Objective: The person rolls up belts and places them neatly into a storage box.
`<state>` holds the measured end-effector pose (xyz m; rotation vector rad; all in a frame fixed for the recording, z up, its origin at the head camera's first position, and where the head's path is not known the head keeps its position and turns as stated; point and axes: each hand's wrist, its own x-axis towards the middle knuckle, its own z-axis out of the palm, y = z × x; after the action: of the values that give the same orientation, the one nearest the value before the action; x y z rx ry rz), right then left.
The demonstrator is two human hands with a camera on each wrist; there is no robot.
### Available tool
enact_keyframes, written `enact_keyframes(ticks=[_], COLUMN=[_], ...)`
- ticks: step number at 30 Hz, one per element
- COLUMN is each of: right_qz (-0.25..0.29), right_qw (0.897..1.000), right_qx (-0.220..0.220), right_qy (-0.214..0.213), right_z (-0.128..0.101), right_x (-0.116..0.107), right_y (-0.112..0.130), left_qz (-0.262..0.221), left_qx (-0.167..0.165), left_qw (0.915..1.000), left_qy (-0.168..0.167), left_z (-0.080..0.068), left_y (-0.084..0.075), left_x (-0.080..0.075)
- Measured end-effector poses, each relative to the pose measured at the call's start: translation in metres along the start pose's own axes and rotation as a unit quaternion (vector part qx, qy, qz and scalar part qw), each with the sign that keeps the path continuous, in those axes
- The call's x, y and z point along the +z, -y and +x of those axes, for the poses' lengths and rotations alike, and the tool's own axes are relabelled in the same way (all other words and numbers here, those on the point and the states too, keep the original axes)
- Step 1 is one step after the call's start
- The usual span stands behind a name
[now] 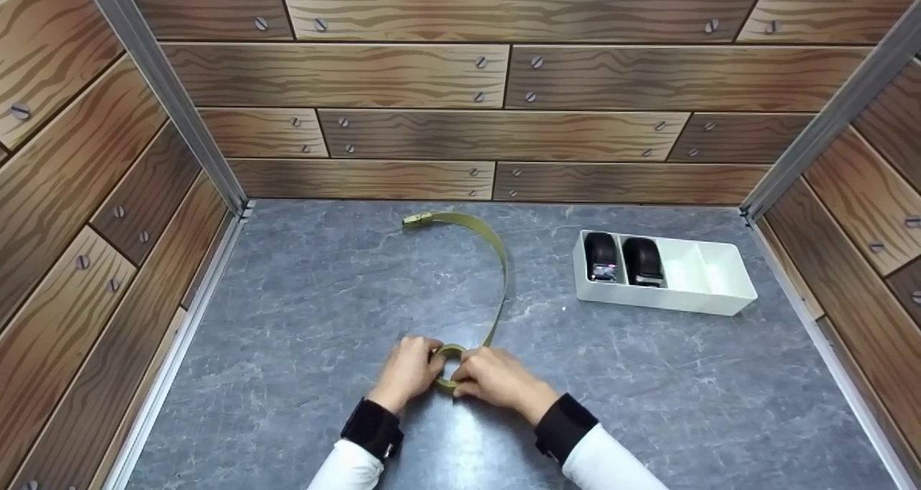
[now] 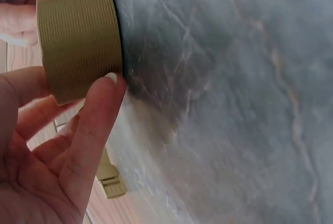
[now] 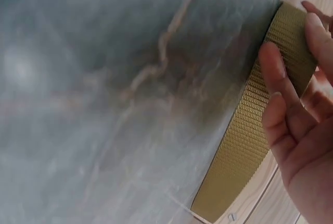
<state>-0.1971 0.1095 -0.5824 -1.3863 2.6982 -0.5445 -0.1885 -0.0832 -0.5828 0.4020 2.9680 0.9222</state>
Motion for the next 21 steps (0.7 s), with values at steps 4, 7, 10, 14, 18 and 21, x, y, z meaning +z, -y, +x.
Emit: enact_keyframes(ticks=[4, 7, 10, 14, 18, 21], right_qz=[-0.019, -0.010, 0.003, 0.002, -0.010, -0.023], right_qw=[1.000, 1.000, 1.000, 1.000, 1.000, 0.999], right_qx=[0.002, -0.002, 0.003, 0.010, 0.006, 0.014], right_qy=[-0.020, -0.017, -0.006, 0.003, -0.005, -0.017], right_z=[0.0006, -0.0001, -0.0019, -0.0033, -0.0009, 0.0016], right_x=[0.0040, 0.0029, -0.0012, -0.0040, -0.0009, 0.0017], right_y=[0.0027, 0.0009, -0.0023, -0.0031, 0.0012, 0.0048], left_qz=[-0.009, -0.002, 0.009, 0.027, 0.026, 0.008], left_qx=[-0.014, -0.016, -0.003, 0.027, 0.020, -0.003], left_qw=[0.9999, 0.9999, 0.9999, 0.9993, 0.9995, 1.0000], left_qy=[0.001, 0.004, 0.006, 0.006, 0.001, 0.000], left_z=[-0.0008, 0.0000, 0.0020, 0.0041, 0.0043, 0.0033], left_y=[-0.0004, -0.0008, -0.0001, 0.0015, 0.0001, -0.0016], left_x=[0.0001, -0.0006, -0.0008, -0.0003, -0.0003, -0.0017])
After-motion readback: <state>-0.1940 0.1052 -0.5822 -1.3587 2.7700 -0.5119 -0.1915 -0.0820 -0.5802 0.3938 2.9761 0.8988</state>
